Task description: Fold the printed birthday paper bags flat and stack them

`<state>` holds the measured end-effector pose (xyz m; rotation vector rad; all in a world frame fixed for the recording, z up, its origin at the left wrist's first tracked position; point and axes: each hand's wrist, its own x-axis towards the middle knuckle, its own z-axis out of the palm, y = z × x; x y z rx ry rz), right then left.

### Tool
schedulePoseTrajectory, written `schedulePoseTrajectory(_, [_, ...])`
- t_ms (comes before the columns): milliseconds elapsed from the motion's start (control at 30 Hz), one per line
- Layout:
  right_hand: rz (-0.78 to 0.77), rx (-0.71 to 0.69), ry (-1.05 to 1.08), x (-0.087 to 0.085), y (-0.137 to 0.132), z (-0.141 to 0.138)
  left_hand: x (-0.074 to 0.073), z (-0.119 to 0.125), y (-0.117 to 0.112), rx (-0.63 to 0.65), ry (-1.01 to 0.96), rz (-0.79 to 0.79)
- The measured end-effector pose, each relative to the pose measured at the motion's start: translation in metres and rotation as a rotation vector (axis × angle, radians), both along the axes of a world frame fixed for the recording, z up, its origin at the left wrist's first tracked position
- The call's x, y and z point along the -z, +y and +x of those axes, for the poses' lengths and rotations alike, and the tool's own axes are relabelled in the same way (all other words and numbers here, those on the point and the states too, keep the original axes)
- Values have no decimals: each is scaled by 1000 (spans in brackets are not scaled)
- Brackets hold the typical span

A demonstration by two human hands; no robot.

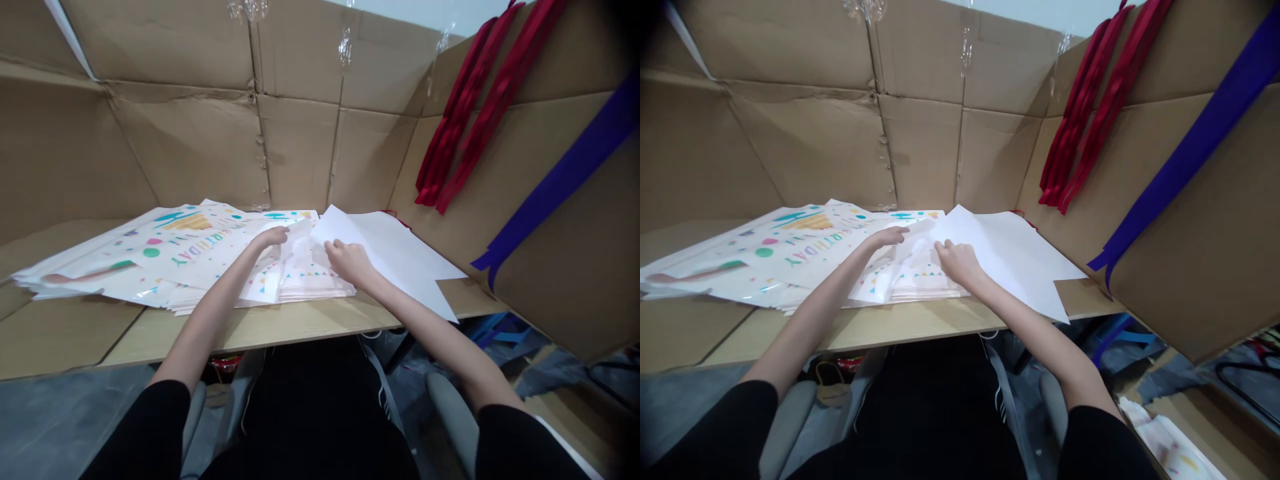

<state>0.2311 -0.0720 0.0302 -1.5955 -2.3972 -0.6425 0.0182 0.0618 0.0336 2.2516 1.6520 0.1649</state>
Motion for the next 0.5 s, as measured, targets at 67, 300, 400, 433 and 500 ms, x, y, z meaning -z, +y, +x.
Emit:
schedulePoseTrajectory(67, [-111, -81, -94, 2, 18, -25, -1, 1, -2, -10, 7, -47])
schedulePoseTrajectory(300, [-258, -190, -183, 15, 75, -72, -13, 10, -24, -152, 108, -124])
schedulePoseTrajectory(400, [-269, -177, -165, 21, 85, -73, -21, 11, -34, -236, 180, -183])
schedulePoseTrajectory(433, [-271, -174, -163, 22, 88, -73, -23, 11, -36, -239, 213, -209])
schedulePoseTrajectory(500, [-270, -171, -157, 25, 92, -73, -26, 10, -37, -219, 255, -225])
